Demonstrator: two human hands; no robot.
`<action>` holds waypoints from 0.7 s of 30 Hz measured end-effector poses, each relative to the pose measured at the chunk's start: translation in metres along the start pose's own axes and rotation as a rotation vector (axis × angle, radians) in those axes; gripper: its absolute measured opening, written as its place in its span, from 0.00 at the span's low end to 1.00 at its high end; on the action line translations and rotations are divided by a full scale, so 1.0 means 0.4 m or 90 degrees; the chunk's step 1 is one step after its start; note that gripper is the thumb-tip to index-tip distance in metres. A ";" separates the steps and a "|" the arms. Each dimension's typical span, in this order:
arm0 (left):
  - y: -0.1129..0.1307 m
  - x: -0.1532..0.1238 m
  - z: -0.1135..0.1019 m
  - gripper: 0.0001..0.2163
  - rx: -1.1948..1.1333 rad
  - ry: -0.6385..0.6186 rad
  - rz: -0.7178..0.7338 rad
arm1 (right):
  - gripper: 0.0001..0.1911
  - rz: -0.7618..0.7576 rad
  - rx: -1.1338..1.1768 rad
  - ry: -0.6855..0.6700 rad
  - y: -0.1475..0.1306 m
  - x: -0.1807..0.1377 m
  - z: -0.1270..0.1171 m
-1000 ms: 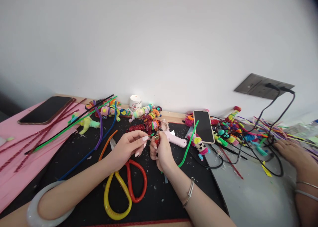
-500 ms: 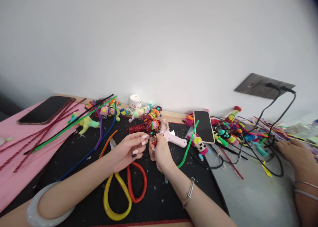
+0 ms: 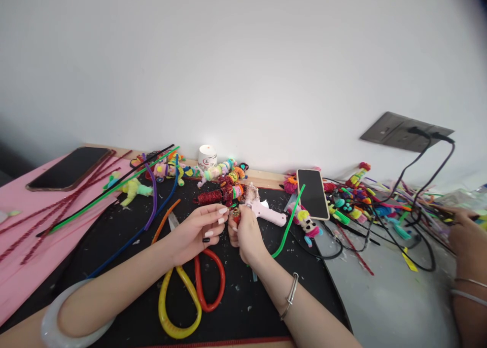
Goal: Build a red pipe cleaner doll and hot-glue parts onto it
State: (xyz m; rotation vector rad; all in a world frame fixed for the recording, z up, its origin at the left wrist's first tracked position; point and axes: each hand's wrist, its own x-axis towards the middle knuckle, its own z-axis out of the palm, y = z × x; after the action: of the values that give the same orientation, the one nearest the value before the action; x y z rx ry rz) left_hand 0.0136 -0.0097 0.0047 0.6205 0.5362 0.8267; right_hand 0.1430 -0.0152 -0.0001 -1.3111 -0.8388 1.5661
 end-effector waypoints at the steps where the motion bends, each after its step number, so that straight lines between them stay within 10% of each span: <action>1: 0.000 0.000 0.001 0.04 0.000 0.002 0.001 | 0.26 0.004 0.004 -0.006 -0.001 -0.001 0.000; 21: 0.002 0.002 0.006 0.06 0.008 0.014 0.001 | 0.24 -0.006 -0.007 -0.011 -0.003 -0.003 0.003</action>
State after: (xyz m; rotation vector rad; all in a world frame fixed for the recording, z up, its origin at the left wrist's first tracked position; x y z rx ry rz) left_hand 0.0150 -0.0092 0.0067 0.6237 0.5606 0.8324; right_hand 0.1422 -0.0158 0.0018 -1.3020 -0.8648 1.5700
